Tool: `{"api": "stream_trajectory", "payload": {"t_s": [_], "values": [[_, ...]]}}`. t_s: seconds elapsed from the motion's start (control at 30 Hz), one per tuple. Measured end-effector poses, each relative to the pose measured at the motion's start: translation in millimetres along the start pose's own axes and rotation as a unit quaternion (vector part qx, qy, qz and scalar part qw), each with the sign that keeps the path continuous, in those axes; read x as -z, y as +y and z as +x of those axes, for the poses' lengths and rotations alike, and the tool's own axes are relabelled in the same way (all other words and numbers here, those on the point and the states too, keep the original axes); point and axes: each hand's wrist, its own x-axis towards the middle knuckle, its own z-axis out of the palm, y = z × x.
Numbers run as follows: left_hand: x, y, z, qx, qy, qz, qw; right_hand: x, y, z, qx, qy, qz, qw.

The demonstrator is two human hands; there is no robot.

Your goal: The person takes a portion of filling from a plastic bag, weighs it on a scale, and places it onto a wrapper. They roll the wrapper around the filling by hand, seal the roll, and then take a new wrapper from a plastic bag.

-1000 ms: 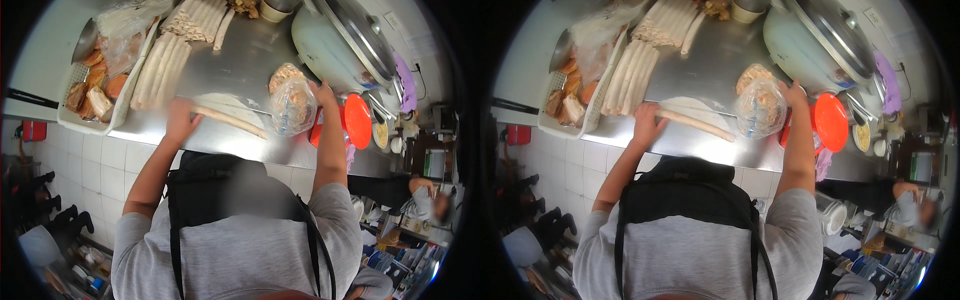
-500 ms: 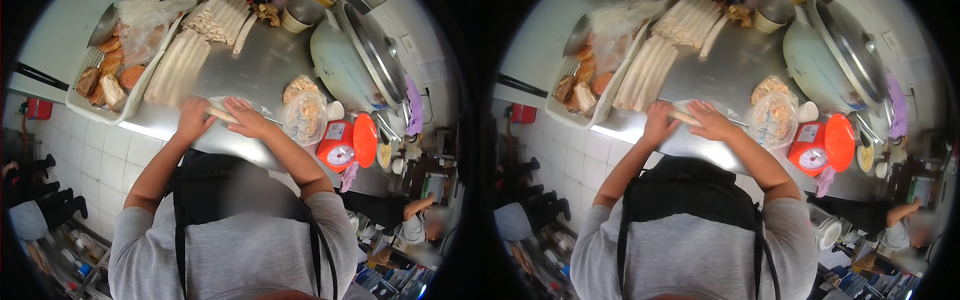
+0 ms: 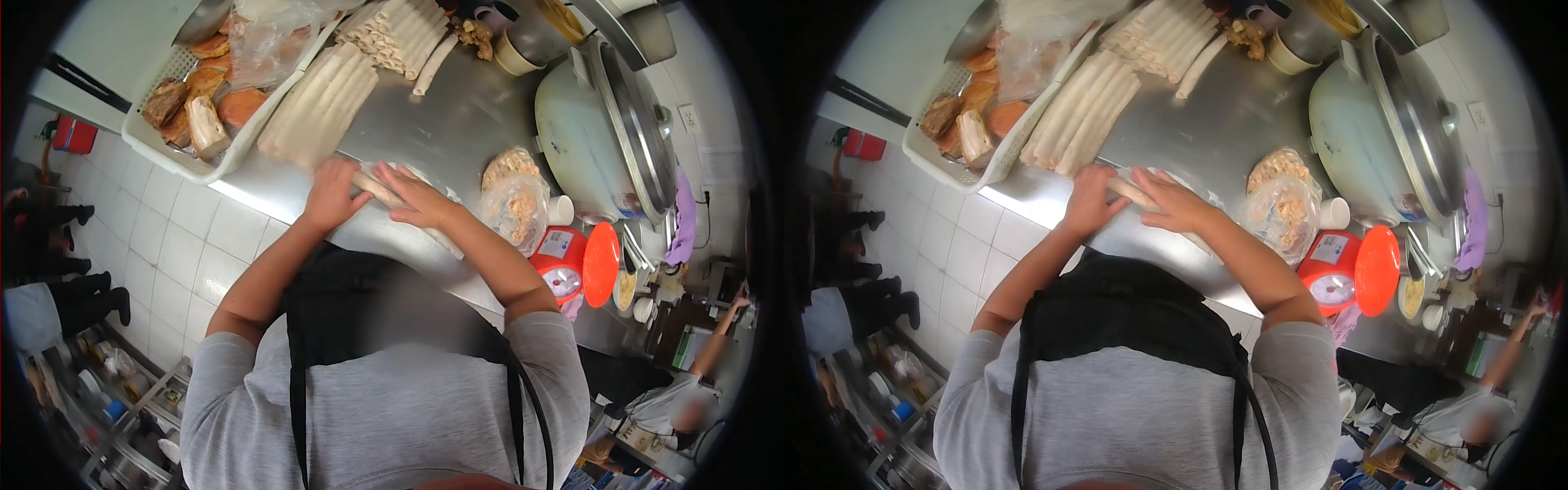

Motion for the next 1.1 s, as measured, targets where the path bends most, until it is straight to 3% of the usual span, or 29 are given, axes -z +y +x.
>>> {"api": "stream_trajectory", "payload": {"t_s": [0.1, 0.2, 0.3, 0.4, 0.5, 0.6, 0.7, 0.8, 0.9, 0.93, 1.03, 1.1], "values": [[-1.3, -0.4, -0.5, 0.006, 0.013, -0.002, 1.0, 4.0, 9.8, -17.4, 0.009, 0.009, -0.056, 0.998], [-0.4, 1.0, -0.2, -0.009, 0.028, 0.001, 1.0, -4.1, 18.0, -4.5, 0.048, 0.016, -0.019, 0.999], [1.0, 1.0, 2.4, -0.031, 0.019, -0.018, 0.999, -10.5, 14.5, 25.8, 0.003, -0.004, 0.003, 1.0], [-0.1, -0.4, 0.9, -0.02, 0.025, -0.017, 0.999, -6.7, 8.2, 36.3, 0.031, -0.013, -0.039, 0.999], [0.5, -1.4, 0.6, -0.028, 0.01, 0.004, 1.0, -7.9, 5.9, 19.8, 0.006, -0.008, -0.147, 0.989], [1.9, 3.5, 1.7, -0.039, 0.003, 0.031, 0.999, -3.6, 1.1, -12.5, -0.05, 0.005, -0.163, 0.985], [8.2, 11.8, 7.4, -0.123, -0.002, 0.06, 0.991, -5.8, -4.7, -47.1, -0.109, 0.021, -0.155, 0.982], [0.3, 3.6, 13.1, -0.188, -0.055, 0.033, 0.98, -15.4, -18.4, -61.7, -0.187, 0.098, -0.177, 0.961], [-6.2, -2.8, 17.1, -0.196, -0.068, 0.005, 0.978, -35.9, -41.8, -28.7, -0.205, 0.216, -0.216, 0.93], [-6.7, -4.0, 19.1, -0.203, -0.069, -0.004, 0.977, -47.3, -50.8, -14.4, -0.186, 0.299, -0.269, 0.896], [-0.1, -5.1, 24.5, -0.225, -0.065, -0.019, 0.972, -68.8, -43.0, 7.4, -0.27, 0.335, -0.296, 0.853], [4.6, -3.3, 30.3, -0.249, -0.047, -0.021, 0.967, -72.0, -42.2, -7.3, -0.277, 0.352, -0.304, 0.841]]}}
